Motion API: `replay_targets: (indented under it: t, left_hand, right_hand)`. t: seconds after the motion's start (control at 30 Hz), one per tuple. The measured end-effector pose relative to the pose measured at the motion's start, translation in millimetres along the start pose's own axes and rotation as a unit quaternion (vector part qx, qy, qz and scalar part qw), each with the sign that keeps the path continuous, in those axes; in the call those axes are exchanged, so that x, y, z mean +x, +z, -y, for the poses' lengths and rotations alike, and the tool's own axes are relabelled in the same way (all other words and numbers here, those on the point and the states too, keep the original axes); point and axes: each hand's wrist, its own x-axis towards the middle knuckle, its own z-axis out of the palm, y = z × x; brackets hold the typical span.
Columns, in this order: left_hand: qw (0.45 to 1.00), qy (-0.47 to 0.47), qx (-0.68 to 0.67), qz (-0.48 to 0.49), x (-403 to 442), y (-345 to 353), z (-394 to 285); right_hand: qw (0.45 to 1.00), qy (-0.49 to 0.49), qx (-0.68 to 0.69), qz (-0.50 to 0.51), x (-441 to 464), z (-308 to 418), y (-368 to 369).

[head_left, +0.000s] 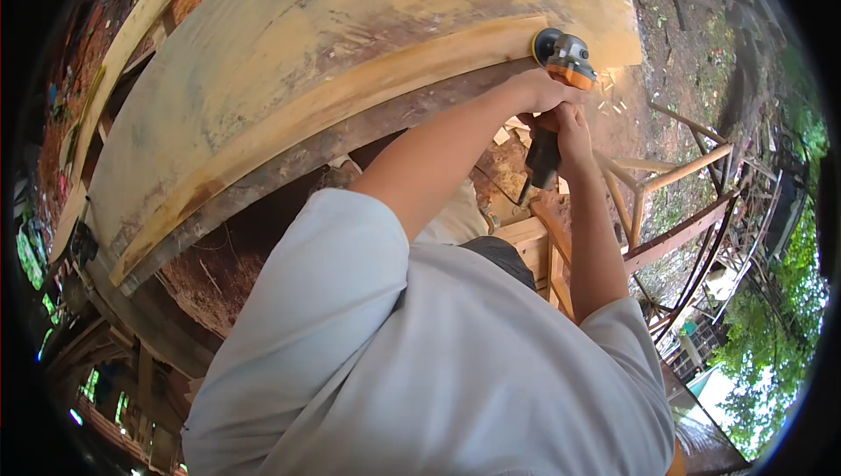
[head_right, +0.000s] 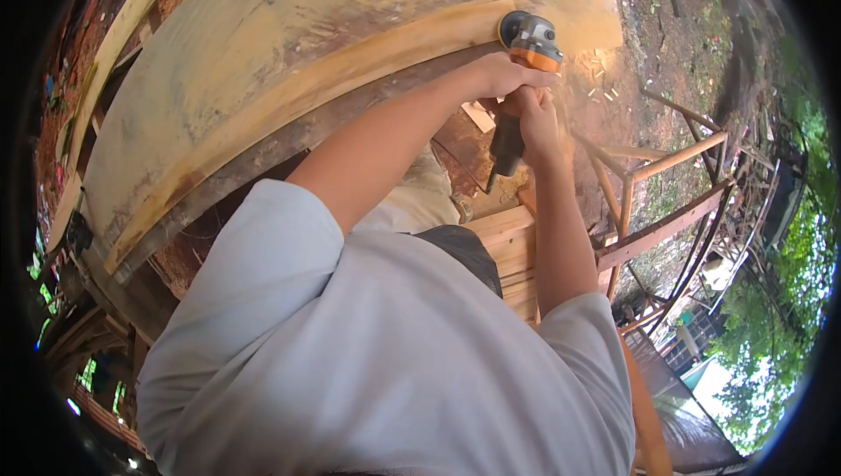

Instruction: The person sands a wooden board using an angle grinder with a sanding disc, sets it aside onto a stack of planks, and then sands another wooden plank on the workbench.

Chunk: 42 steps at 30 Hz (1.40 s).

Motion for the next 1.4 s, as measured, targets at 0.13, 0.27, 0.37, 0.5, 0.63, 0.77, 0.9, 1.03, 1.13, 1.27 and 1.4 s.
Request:
replay_targets:
  t: [0.13,0.27,0.37,0.5,0.63,0.77,0.9,1.03,1.13,1.27,1.4]
  left_hand:
    - [1.000,0.005,-0.021,-0.007,-48,-23,35]
    - [0.986,0.107,-0.099,-0.076,-103,-31,119]
    - [0.958,0.167,-0.193,-0.127,-175,-56,159]
    - [0.945,0.142,-0.265,-0.126,-267,-108,220]
    - [0.912,0.187,-0.323,-0.171,-348,-139,275]
    - [0.899,0.166,-0.352,-0.199,-409,-161,338]
    - [0.866,0.149,-0.354,-0.319,-478,-189,378]
    - [0.811,0.185,-0.407,-0.377,-537,-222,422]
    - [0.795,0.212,-0.397,-0.406,-566,-253,437]
    - [0.806,0.170,-0.422,-0.380,-561,-261,416]
    - [0.868,0.133,-0.393,-0.274,-522,-242,370]
  right_hand:
    - [0.998,0.006,-0.058,-0.014,-10,-34,39]
    - [0.991,-0.004,-0.118,0.056,-53,-61,93]
    - [0.981,-0.025,-0.174,0.078,-85,-74,160]
    - [0.967,-0.016,-0.187,0.170,-123,-105,256]
    - [0.949,-0.025,-0.238,0.205,-150,-159,325]
    - [0.932,-0.032,-0.283,0.224,-191,-184,396]
    - [0.883,-0.069,-0.371,0.278,-213,-200,474]
    - [0.837,-0.085,-0.445,0.307,-232,-217,556]
    - [0.830,-0.090,-0.450,0.317,-245,-217,610]
    - [0.834,-0.097,-0.457,0.294,-238,-201,605]
    - [0.870,-0.088,-0.397,0.279,-200,-201,535]
